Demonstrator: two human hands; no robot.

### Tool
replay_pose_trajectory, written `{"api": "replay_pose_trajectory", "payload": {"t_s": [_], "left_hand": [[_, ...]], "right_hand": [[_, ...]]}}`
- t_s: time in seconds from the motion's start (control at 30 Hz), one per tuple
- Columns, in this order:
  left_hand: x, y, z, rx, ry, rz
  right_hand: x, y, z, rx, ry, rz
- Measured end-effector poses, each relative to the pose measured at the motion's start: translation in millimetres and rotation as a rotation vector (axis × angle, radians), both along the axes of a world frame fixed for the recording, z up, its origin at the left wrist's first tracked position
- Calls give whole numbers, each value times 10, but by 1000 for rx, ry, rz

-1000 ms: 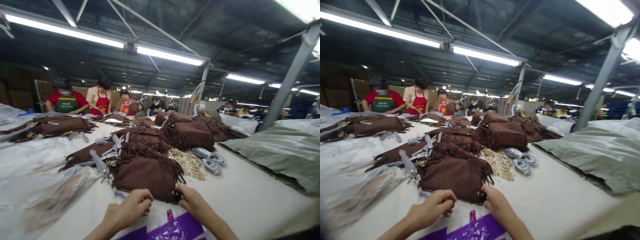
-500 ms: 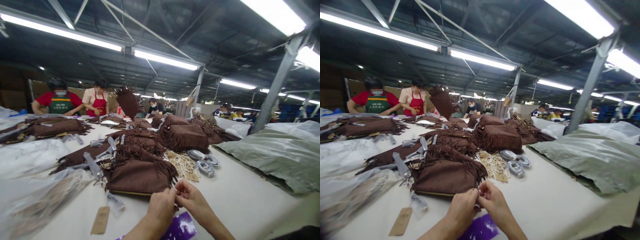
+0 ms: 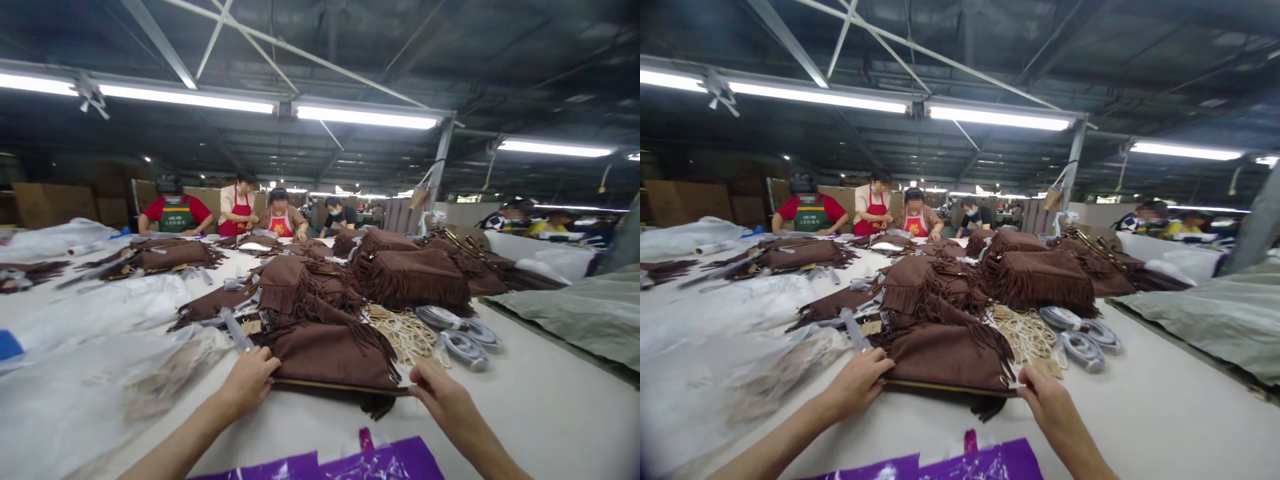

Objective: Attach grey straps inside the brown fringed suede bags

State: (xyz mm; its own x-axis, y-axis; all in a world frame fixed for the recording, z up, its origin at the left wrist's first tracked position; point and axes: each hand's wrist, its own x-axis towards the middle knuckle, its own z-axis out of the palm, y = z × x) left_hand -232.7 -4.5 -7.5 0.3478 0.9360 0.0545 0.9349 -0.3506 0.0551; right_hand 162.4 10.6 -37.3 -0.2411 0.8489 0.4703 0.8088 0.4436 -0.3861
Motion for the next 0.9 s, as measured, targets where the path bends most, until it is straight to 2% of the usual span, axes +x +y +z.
{"api": "replay_pose_trajectory", "payload": {"t_s": [0.13,0.23,0.3,0.4,0.47,0.53,0.63,0.77,0.83,0.9], "left_hand": [[-67,-32,-18,-40,-51,-16],[-71,-74,-121,-26,-170,14],[-93,-112,-193,-35,-377,30],[-138,-168,-242,-140,-684,-5],[-157,-191,-234,-217,-779,-49],[-163,-197,-217,-268,-862,-72],[-166,-184,-207,-293,-973,-71],[-186,-175,-201,-322,-1042,-74],[-202,-176,-192,-350,-1075,-73],[-211,-176,-183,-385,-1130,-43]], "right_hand": [[-43,128,-67,94,-112,-56],[-307,58,-104,142,-115,-77],[-643,-81,-93,92,-10,16],[-1267,-311,-38,-117,166,252],[-1638,-404,-7,-232,225,380],[-1907,-433,-11,-257,222,437],[-2127,-396,-98,-154,70,346],[-2228,-325,-273,59,-164,162],[-2236,-309,-331,106,-168,159],[-2219,-304,-361,112,-80,208]]}}
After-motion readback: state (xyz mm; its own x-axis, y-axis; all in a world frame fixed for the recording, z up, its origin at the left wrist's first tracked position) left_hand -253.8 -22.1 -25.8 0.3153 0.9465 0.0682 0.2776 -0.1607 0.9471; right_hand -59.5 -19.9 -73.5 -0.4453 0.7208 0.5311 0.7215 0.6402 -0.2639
